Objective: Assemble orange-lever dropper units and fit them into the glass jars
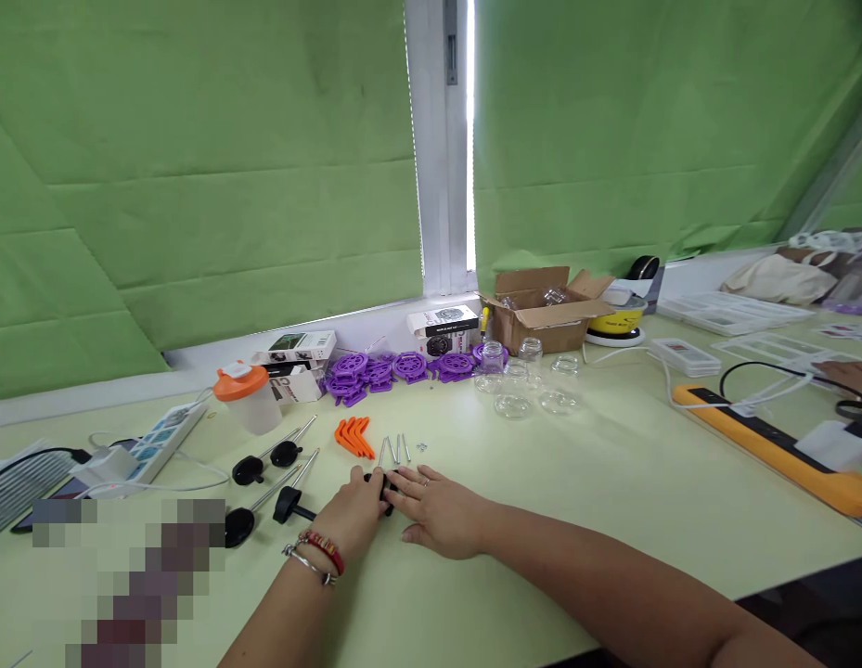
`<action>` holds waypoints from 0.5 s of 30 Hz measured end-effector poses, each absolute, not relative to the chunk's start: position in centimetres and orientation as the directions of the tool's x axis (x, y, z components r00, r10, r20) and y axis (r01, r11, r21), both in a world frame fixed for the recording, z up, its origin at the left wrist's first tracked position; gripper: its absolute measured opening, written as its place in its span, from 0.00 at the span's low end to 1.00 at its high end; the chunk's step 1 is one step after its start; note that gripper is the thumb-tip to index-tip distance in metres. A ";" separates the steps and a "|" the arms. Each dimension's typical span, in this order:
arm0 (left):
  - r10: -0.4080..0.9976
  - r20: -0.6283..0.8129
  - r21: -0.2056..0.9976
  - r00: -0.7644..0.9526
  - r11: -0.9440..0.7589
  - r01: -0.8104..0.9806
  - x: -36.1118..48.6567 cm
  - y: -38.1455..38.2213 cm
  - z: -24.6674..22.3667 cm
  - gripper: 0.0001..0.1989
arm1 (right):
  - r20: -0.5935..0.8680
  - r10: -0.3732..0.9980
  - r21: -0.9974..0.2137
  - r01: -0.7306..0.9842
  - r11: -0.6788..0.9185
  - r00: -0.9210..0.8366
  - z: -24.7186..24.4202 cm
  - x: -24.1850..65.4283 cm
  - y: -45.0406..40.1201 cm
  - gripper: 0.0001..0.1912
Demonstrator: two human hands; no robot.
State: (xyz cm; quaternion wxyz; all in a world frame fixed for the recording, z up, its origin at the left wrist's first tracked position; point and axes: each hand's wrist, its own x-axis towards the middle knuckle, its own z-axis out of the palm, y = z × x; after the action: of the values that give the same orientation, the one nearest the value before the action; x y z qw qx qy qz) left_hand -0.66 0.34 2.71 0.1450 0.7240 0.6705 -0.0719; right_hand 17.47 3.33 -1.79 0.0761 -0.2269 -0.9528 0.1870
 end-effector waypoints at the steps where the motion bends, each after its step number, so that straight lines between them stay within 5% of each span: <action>1: 0.951 -0.294 0.125 0.098 -0.063 0.990 -0.4 0.2 2.6 0.18 | 0.060 0.457 -0.390 0.401 0.829 -0.887 -1.8 17.6 3.3 0.33; 15: 0.971 -0.180 0.149 0.156 -0.130 0.980 8.7 1.8 1.5 0.19 | 0.229 0.445 -0.320 0.365 0.874 -0.866 -2.7 24.8 5.8 0.27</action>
State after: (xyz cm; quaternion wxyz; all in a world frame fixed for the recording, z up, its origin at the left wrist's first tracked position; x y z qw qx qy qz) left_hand 8.66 1.85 1.53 0.1158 0.7513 0.6494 -0.0196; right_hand 24.77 5.82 -2.73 0.1492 -0.2116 -0.9565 0.1343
